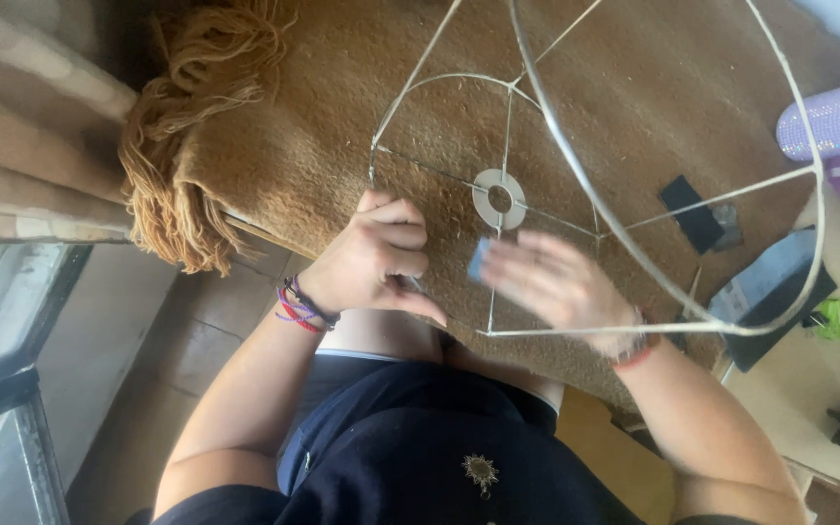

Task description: Sanding a metal wire lampshade frame using a small piece of sandpaper

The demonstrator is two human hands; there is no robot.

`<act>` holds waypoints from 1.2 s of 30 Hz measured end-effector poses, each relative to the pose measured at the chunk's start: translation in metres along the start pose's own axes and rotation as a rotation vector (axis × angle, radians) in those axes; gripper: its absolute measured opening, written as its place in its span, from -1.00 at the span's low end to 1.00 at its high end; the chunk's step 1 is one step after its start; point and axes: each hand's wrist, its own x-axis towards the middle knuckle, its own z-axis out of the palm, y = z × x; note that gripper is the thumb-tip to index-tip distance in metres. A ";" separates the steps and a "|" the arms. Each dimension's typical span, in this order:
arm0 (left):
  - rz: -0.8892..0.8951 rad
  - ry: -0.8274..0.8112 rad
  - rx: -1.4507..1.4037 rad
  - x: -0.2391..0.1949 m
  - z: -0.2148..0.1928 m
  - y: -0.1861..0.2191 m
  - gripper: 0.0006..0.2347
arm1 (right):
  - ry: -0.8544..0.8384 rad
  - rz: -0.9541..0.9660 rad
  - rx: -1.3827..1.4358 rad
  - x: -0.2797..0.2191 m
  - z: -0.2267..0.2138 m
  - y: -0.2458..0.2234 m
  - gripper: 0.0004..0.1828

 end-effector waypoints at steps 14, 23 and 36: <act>-0.054 -0.040 -0.074 -0.014 -0.011 -0.014 -0.45 | 0.078 0.061 -0.017 0.002 -0.003 0.004 -0.74; -0.168 -0.240 0.186 -0.050 -0.038 -0.039 -0.54 | 0.125 0.372 0.070 0.010 0.005 0.003 -0.63; -0.054 -0.041 0.184 -0.085 0.038 0.011 -0.72 | 0.095 0.374 0.098 0.033 0.060 -0.009 -0.67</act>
